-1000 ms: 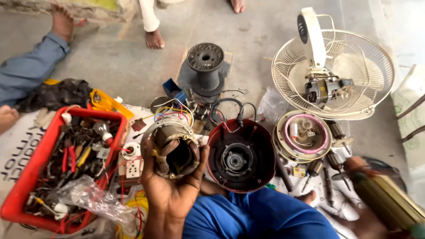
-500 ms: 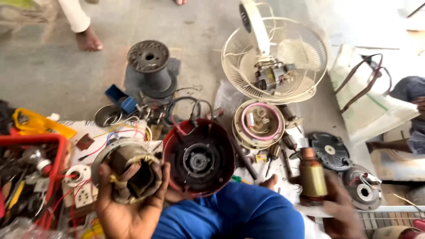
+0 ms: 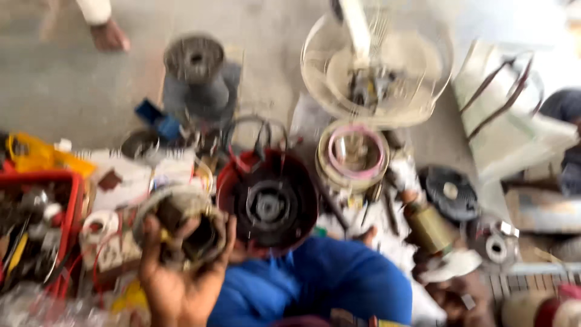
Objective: Repairing a table fan motor and housing on a workshop floor.
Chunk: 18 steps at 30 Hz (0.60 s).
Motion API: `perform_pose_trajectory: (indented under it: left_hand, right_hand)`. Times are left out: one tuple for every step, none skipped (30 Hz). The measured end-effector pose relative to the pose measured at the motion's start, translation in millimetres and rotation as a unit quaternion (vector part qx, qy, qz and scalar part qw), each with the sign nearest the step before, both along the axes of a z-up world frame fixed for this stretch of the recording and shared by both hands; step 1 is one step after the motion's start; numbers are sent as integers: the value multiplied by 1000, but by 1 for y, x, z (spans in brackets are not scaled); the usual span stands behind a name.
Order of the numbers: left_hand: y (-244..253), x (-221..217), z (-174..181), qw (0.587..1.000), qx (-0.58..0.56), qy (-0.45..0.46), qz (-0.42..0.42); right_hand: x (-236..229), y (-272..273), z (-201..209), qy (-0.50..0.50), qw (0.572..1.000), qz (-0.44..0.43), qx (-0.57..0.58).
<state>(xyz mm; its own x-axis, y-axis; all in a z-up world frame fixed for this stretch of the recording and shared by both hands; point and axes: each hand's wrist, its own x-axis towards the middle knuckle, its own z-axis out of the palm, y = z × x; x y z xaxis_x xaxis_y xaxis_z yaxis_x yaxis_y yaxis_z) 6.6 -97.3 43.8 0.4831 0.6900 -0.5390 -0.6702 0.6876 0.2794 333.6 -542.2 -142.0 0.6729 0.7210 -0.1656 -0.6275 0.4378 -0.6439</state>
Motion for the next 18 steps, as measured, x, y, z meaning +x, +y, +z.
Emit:
perform_pose_trajectory:
  left_hand:
    - [-4,-4,2,1000,22,-8,-3]
    - [0,2,5,998,55,-30,-8]
    - [-1,3,6,998,56,-31,-10]
    - [-2,4,6,998,53,-30,-12]
    - [-3,4,6,998,50,-29,-14]
    - [-5,4,6,998,49,-28,-15]
    - [-6,5,6,998,59,-25,-9]
    - [-7,6,6,997,68,-23,-6]
    - [-10,3,2,998,66,-22,-8]
    - [-10,2,-2,998,54,-38,-20]
    - [-10,0,-5,997,43,-55,-32]
    - [-14,0,-2,998,39,-49,-31]
    - [-17,1,1,995,31,-84,-34]
    - [-19,6,3,991,25,-125,-40]
    - [-23,4,4,991,25,-125,-41]
    - [-24,4,4,989,13,-138,-49]
    - [-25,5,4,987,0,-151,-57]
    - [-26,2,3,987,0,-149,-57]
  right_hand:
    - [-18,-21,1,16,999,7,-29]
    - [-25,-28,4,18,999,13,-47]
    - [-41,-5,29,20,998,18,-65]
    - [-59,18,54,19,996,25,-81]
    - [-80,37,81,18,995,31,-96]
    - [-67,41,70,22,992,38,-117]
    - [-65,56,55,26,989,44,-137]
    - [-77,77,37,30,986,48,-158]
    - [-93,88,49,32,986,46,-160]
    - [-102,106,58,31,991,106,-70]
    - [-112,124,68,30,986,165,21]
    - [-127,136,91,36,985,166,19]
    - [-141,149,114,-49,975,213,-41]
    - [-151,163,137,-140,951,256,-98]
    - [-154,177,156,-140,952,255,-98]
    - [-154,194,176,-201,916,303,-173]
    - [-155,210,195,-260,868,345,-246]
    - [-158,215,196,-258,868,345,-246]
